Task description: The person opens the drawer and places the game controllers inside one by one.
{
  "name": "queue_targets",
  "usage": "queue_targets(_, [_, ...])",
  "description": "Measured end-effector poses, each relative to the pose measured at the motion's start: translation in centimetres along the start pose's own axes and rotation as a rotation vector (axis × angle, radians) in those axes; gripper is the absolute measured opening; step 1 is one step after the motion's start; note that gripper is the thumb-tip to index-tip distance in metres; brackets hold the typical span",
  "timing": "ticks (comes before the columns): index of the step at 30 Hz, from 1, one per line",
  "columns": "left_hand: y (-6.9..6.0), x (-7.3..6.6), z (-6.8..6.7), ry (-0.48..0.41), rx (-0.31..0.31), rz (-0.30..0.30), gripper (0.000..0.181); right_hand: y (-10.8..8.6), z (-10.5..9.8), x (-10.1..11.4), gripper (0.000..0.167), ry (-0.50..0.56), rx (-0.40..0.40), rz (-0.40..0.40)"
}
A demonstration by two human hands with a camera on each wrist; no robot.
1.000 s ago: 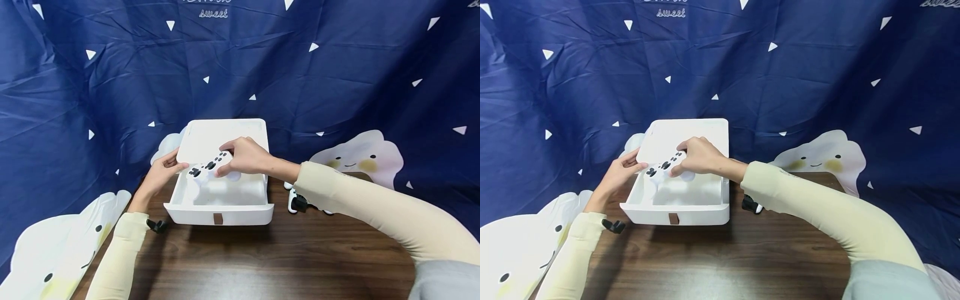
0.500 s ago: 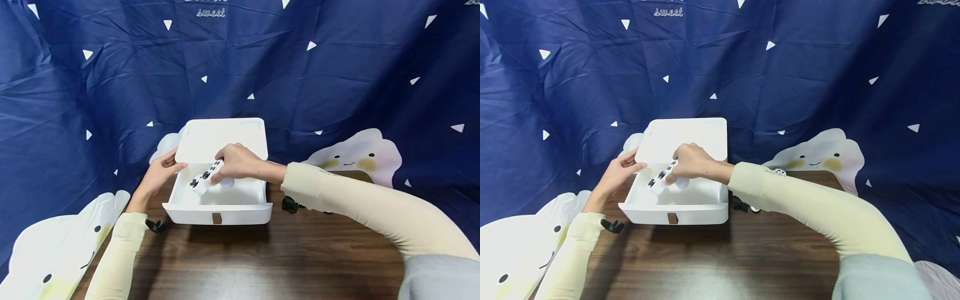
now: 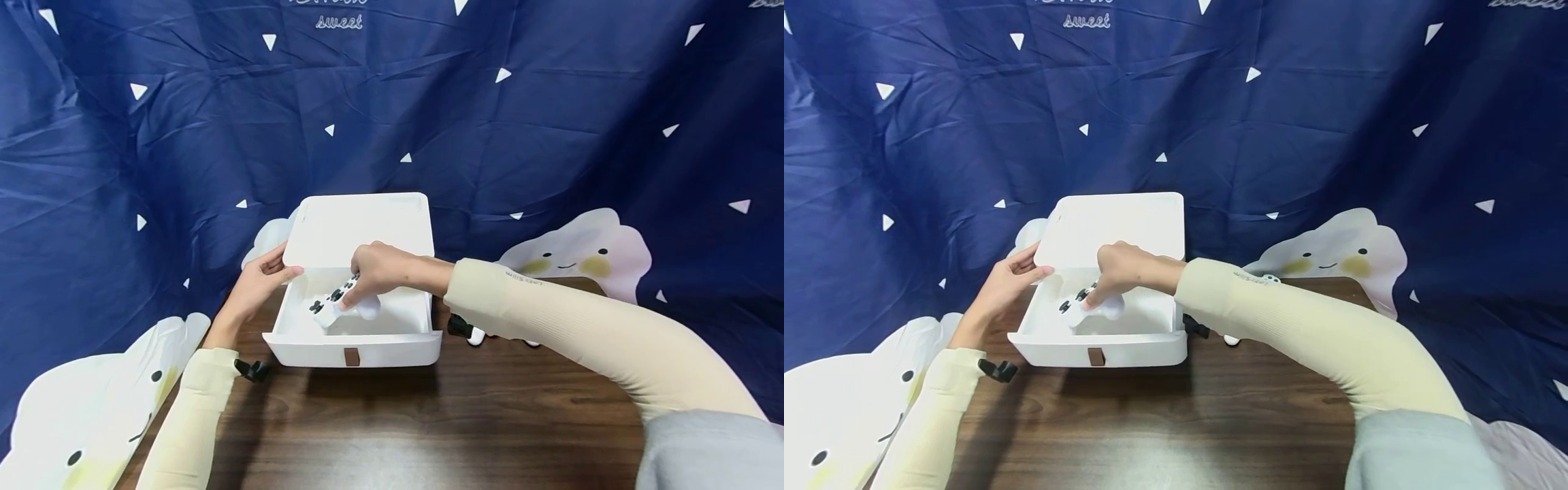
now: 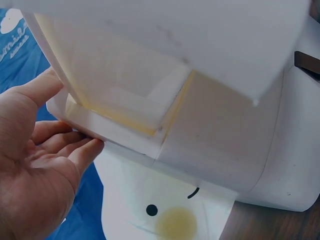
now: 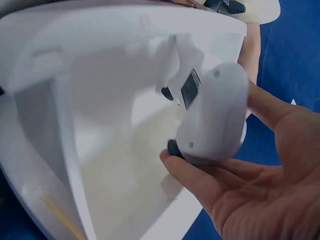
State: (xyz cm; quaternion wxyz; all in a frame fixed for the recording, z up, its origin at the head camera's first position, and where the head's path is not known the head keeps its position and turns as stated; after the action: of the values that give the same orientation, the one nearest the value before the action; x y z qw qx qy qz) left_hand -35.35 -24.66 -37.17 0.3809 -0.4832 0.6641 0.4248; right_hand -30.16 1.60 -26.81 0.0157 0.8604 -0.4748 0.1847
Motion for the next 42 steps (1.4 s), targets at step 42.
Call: queue_targets(42, [0.1, 0.3, 0.0, -0.016, -0.008, 0.003, 0.085, -0.3, 0.1, -1.9, 0.018, -0.024, 0.041, -0.086])
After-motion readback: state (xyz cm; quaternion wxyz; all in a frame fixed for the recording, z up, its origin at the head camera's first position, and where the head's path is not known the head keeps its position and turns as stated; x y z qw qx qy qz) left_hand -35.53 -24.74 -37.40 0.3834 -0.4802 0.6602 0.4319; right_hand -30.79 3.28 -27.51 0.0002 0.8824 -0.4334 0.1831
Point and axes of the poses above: each hand's wrist, its own y-axis towards the middle knuckle, its own z-axis out of the palm, x = y × z, the point moved 4 cm from there along y, towards the middle knuckle, and after that the axes turned 2 degrees about z, right-handed, at the moved point
